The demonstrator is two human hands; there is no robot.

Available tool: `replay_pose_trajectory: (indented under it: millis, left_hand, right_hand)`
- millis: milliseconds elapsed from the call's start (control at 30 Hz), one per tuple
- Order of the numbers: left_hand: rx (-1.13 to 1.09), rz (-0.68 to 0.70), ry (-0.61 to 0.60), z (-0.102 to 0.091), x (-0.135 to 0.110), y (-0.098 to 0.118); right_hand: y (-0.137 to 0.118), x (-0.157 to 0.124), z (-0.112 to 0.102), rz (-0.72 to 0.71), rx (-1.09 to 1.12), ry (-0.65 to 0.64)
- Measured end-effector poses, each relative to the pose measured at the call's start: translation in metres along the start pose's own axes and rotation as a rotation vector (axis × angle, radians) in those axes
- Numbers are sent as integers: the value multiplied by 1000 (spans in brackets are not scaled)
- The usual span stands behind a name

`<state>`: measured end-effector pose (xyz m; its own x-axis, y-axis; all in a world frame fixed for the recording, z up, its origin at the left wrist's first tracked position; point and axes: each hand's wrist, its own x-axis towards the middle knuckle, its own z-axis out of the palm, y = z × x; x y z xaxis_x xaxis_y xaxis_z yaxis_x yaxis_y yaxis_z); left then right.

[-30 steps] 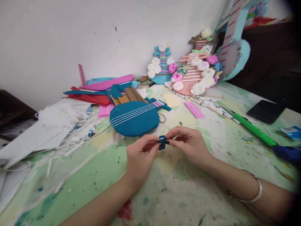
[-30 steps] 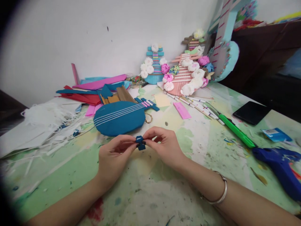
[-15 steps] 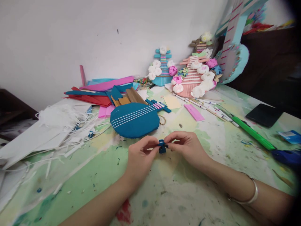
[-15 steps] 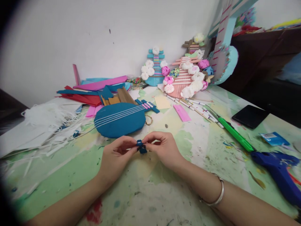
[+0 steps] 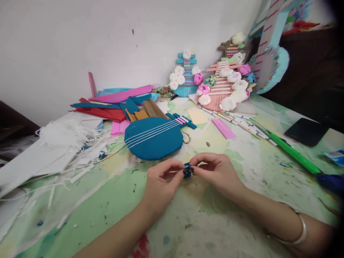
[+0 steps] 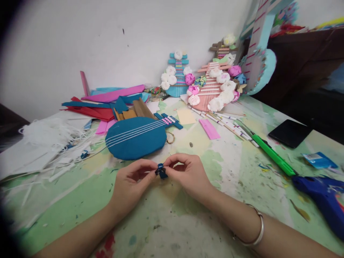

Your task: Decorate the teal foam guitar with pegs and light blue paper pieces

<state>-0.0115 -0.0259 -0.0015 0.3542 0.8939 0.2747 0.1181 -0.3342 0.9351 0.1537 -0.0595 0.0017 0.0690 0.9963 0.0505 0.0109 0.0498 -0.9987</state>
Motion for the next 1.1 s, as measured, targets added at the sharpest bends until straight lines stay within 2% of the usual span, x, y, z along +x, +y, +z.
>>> replay_pose_trajectory:
  millis: [133,300,500,667,833,1000,1100]
  left_hand:
    - [-33,-41,-10,1,0,1]
    - [-114,-169,-14,3,1,3]
    - [-275,-311,41,7,0,9]
    - [-332,-420,-35,10,1,11]
    - [-366,-479,-68,13,0,10]
    - [-377,-472,5,17,0,12]
    - [-440,-479,25,19,0,11]
  right_hand:
    - [-1,1,1,-5,12,-12]
    - [-2,0,3,53,70,-26]
    - [-4,-3,6,101,155,-25]
    - [-1,-4,7,199,232,-34]
    - [-1,-4,11,226,274,-22]
    - [-2,-4,16,202,272,31]
    - [0,-4,15,215,299,6]
